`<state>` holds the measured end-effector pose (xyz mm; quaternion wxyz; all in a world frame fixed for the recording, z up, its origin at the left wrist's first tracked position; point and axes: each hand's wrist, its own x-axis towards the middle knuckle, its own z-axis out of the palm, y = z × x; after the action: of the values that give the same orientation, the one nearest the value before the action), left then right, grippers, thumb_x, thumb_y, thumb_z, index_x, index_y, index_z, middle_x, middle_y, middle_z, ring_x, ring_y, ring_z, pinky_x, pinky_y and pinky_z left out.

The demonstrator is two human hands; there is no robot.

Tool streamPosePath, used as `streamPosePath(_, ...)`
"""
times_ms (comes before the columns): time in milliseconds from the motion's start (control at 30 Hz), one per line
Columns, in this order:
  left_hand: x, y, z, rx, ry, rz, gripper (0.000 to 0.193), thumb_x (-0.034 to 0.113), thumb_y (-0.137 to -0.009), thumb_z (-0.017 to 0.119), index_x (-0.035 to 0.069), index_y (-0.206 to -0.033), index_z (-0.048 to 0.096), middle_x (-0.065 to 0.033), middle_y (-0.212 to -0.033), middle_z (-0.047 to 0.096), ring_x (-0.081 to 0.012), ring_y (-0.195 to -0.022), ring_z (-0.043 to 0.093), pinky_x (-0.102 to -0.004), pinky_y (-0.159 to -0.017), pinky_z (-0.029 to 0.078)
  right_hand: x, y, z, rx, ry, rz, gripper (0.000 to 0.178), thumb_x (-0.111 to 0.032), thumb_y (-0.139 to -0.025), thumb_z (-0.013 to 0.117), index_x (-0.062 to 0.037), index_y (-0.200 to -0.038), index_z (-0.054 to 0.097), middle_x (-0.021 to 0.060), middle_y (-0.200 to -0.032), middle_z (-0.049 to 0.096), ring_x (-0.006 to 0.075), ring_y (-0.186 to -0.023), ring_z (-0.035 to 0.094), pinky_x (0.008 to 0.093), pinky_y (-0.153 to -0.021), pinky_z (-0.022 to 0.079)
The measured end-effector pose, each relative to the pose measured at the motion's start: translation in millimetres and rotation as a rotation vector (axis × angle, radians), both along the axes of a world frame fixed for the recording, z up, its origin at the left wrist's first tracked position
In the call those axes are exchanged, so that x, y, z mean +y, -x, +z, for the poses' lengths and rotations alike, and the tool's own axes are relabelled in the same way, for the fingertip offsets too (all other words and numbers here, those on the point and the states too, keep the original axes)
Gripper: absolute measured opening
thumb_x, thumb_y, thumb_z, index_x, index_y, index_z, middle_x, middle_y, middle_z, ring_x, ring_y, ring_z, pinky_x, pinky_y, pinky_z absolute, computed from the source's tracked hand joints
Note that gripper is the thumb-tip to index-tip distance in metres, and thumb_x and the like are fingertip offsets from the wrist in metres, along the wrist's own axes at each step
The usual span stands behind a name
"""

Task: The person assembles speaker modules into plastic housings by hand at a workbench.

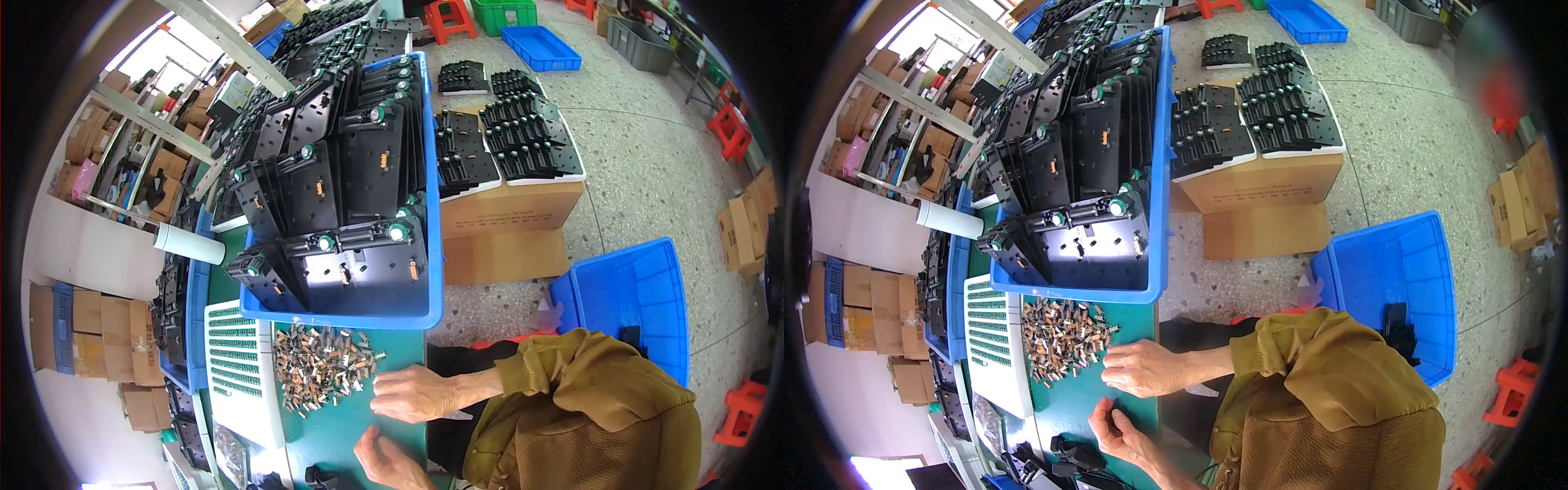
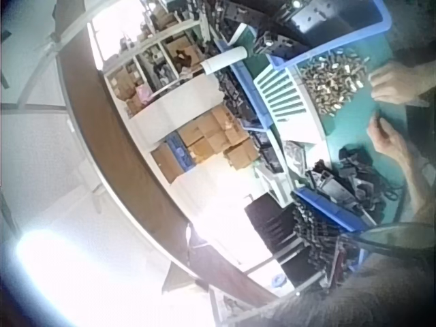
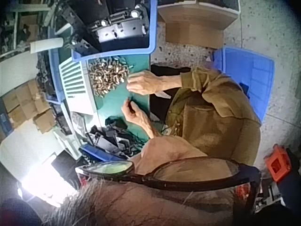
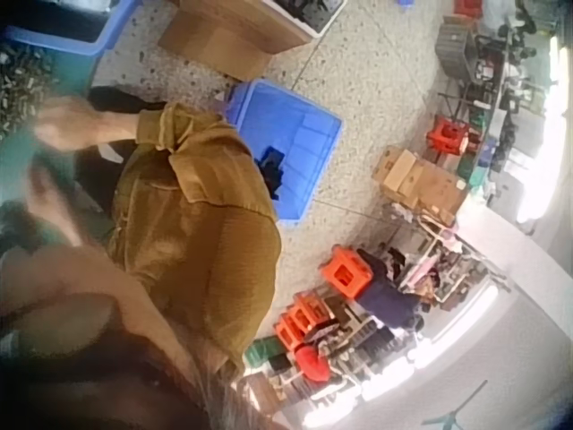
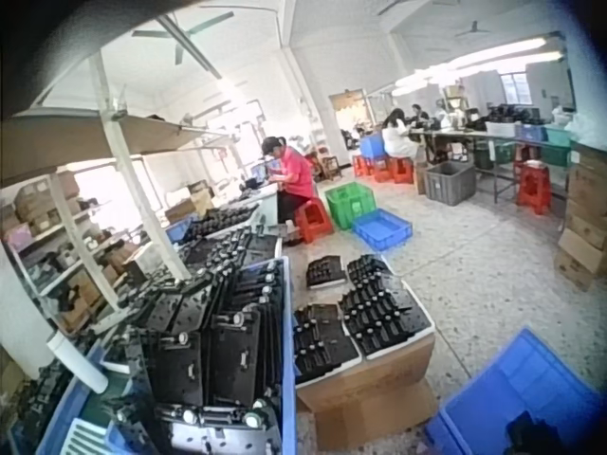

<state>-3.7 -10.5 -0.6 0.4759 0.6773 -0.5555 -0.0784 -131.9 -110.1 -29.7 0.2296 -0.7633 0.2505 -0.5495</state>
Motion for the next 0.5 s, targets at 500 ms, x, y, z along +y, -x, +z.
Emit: streamPosePath(500,0.1,11.9,14.8,-0.115,-0.093,-0.027,0.028,-0.006,-0.077,0.055,-0.002,-0.102,0.065,-0.0162,-0.096,0.062,-0.0331,-0.091,0.058,-0.0404,-0.079,0.048,1.0,2.1,5.6,0.083,0.068,-0.051,0.016,-0.006,-0.075,0.076,-0.0038,-0.088,0.067,0.0051,-0.079,0.057,0.0212,-0.075,0.060,0.0322,-0.055,0.050)
